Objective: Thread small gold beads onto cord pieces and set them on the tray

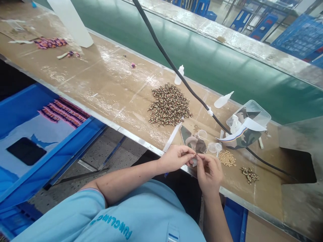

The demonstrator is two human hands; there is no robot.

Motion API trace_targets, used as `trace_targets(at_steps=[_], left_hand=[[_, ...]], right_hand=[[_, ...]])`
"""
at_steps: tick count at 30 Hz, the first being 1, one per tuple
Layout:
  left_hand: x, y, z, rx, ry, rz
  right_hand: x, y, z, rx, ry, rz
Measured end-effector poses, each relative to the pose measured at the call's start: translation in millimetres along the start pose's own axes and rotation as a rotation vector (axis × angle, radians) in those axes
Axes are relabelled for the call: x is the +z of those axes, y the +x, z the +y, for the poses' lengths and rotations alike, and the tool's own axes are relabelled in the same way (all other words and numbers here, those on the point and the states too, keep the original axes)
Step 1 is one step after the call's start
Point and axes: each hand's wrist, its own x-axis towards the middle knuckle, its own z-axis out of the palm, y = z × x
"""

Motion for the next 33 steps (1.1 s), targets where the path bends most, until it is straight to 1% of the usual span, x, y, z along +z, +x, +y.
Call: trace_targets(at_steps=[4, 9, 16, 19, 23, 30, 33], left_hand=[[-1.3, 0.2, -2.6, 0.014, 0.027, 0.006], [-2.2, 0.4, -2.0, 0.017, 0.054, 0.002], [-2.2, 1.4, -0.4, -0.002, 0.017, -0.011], [-2.6, 1.3, -1.5, 0.020, 0.029, -0.015], [-1.8, -0.7, -3.6, 0.110, 0.145, 0.003], [-2.6, -4.8, -7.5, 0.360, 0.525, 0.055], [-3.1, -5.8, -7.5, 0.428, 0.626, 0.074]], right_hand=[[0.2, 0.6, 2.3, -0.054, -0.018, -0.048], [1.0, -0.4, 3.4, -0.122, -0.060, -0.057], [2.3, -6.7, 7.3, -0.169, -0.116, -0.045], [2.1, -8.3, 7.5, -0.154, -0.113, -0.036], [1.5, -6.9, 5.7, -0.129, -0.099, -0.027], [1.0, -6.1, 5.7, -0.137, -0.112, -0.019], [0.9, -7.4, 6.0, -0.136, -0.113, -0.020]])
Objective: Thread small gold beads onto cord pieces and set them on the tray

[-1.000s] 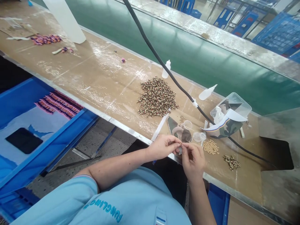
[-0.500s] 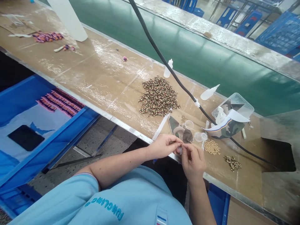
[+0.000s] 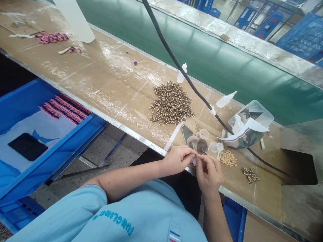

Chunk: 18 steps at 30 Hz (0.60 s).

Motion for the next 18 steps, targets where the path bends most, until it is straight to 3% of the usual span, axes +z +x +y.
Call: trace_targets(at_steps=[9, 18], left_hand=[[-0.3, 0.5, 0.4, 0.050, 0.099, 0.007], [2.0, 0.3, -0.8, -0.065, -0.051, 0.006]], right_hand=[[0.0, 1.2, -2.0, 0.031, 0.021, -0.013], [-1.3, 3.7, -0.4, 0.156, 0.140, -0.029]])
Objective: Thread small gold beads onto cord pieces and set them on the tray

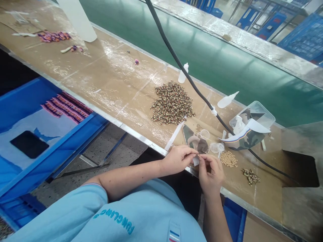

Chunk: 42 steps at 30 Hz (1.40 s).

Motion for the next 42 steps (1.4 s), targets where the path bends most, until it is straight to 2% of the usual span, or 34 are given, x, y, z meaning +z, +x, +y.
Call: trace_targets(at_steps=[5, 8, 11, 14, 17, 20, 26, 29, 32, 37, 42], left_hand=[[2.7, -1, -1, -0.111, -0.174, -0.019], [-6.1, -4, 3, -0.088, -0.115, -0.031], [-30.9, -7, 6, 0.028, 0.143, 0.032], [-68.6, -10, 5, 0.073, 0.366, 0.163], [-104.8, -11, 1, 0.008, 0.532, 0.345], [-122.2, -8, -2, -0.079, 0.615, 0.455], [-109.9, 10, -3, -0.147, 0.694, 0.410], [-105.7, 15, 1, -0.193, 0.733, 0.377], [-104.2, 17, 6, -0.217, 0.766, 0.345], [-98.1, 23, 10, -0.284, 0.851, 0.351], [-99.0, 21, 7, -0.222, 0.845, 0.350]], right_hand=[[-1, 0, 3, 0.108, 0.062, -0.019], [-2, 0, 4, 0.126, 0.067, -0.025], [-2, 1, 4, 0.112, 0.051, -0.026], [0, 1, 7, 0.058, 0.037, -0.013], [1, 0, 10, 0.027, 0.038, 0.001], [1, -1, 12, 0.049, 0.033, -0.006], [0, -6, 18, 0.097, 0.077, -0.010], [0, -7, 19, 0.181, 0.110, -0.024], [-3, -5, 15, 0.320, 0.185, -0.033], [-11, 6, 9, 0.705, 0.491, -0.028], [-16, 14, 12, 0.851, 0.707, -0.069]])
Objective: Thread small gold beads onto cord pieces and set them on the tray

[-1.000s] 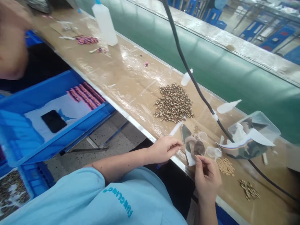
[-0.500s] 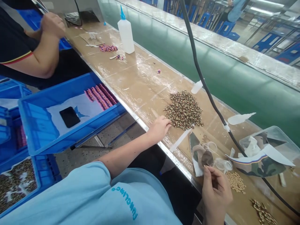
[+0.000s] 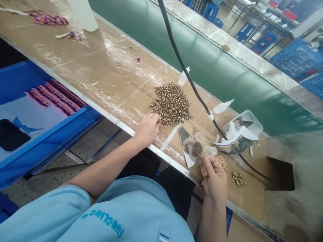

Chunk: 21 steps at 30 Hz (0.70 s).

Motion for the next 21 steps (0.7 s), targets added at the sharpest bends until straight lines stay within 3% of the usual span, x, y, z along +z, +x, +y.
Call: trace_targets(at_steps=[4, 7, 12, 15, 18, 21], left_hand=[[-4.6, -7, -6, 0.051, -0.150, 0.041], [-4.7, -15, 1, 0.103, -0.420, 0.022], [16.1, -30, 34, 0.058, -1.046, -0.323], [35.6, -39, 49, 0.059, -1.251, -0.507], [49.8, -44, 54, 0.069, -1.305, -0.589], [54.8, -45, 53, 0.031, -1.338, -0.598]], right_hand=[[-3, 0, 1, -0.016, -0.033, -0.014], [-8, -1, 0, -0.146, -0.206, 0.056], [-23, 2, -15, -0.572, -0.749, 0.212], [-29, 8, -25, -0.732, -0.981, 0.267], [-32, 13, -31, -0.803, -1.124, 0.255], [-33, 18, -33, -0.871, -1.228, 0.202]])
